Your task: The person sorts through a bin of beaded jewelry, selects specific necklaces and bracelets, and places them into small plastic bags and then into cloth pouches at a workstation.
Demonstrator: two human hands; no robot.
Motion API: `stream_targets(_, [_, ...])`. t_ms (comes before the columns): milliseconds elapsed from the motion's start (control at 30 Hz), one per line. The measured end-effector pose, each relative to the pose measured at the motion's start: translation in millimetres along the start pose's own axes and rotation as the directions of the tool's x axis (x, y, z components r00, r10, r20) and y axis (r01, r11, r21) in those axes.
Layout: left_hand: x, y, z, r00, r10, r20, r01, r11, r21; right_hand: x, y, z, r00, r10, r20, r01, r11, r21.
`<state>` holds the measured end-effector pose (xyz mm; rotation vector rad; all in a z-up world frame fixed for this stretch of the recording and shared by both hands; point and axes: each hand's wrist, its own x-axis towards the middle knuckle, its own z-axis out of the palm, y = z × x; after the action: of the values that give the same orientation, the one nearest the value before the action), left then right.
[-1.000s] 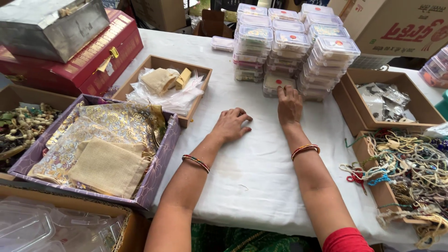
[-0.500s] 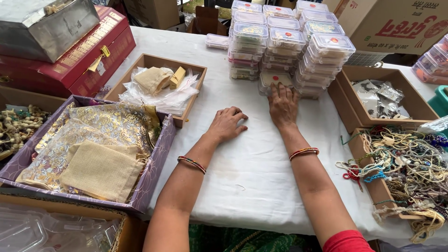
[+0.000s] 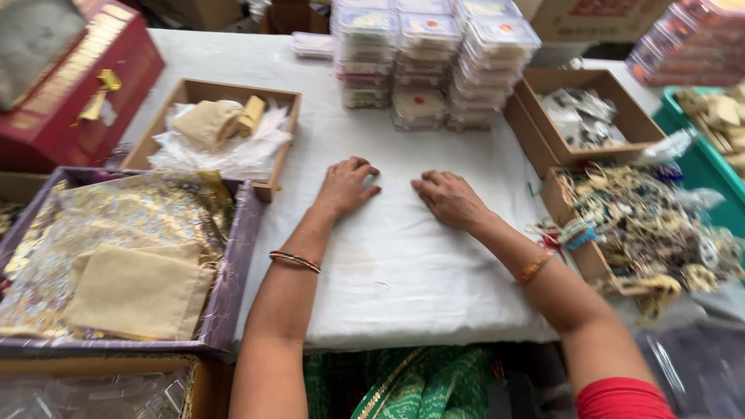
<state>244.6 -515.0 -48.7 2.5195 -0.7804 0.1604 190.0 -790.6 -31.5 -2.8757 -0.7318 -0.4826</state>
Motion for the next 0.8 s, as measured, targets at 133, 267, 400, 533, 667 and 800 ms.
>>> stream_targets(133, [-1,5,-4,1.0,-0.028,-0.002,0.028,1.0,0.007,-61,-32,-79,0.924,0.034,0.38,-0.026,0.999,-0.026])
stream_targets(267, [-5,14,-13,0.996,-0.092,0.018,0.091,0.996,0.016,-103,-15,-152,0.606,0.156,0.78,-0.401,0.907,0.13])
stream_targets(400, [-8,15,-14,0.997,-0.08,0.014,0.08,0.997,0.02,-139,85,-203,0.841,0.364,0.4,-0.429,0.899,0.085])
stream_targets(533, [-10,13,-12,0.998,-0.063,-0.027,0.065,0.996,0.06,-150,143,-253,0.86,0.491,0.137,-0.429,0.842,-0.328])
stream_targets(667, [-8,10,-10,0.996,-0.081,-0.025,0.083,0.994,0.07,-176,195,-258,0.689,0.689,0.224,-0.541,0.695,-0.474])
stream_targets(800, [-8,8,-12,0.997,-0.068,-0.024,0.07,0.994,0.083,-188,205,-257,0.621,0.751,0.225,-0.624,0.647,-0.438])
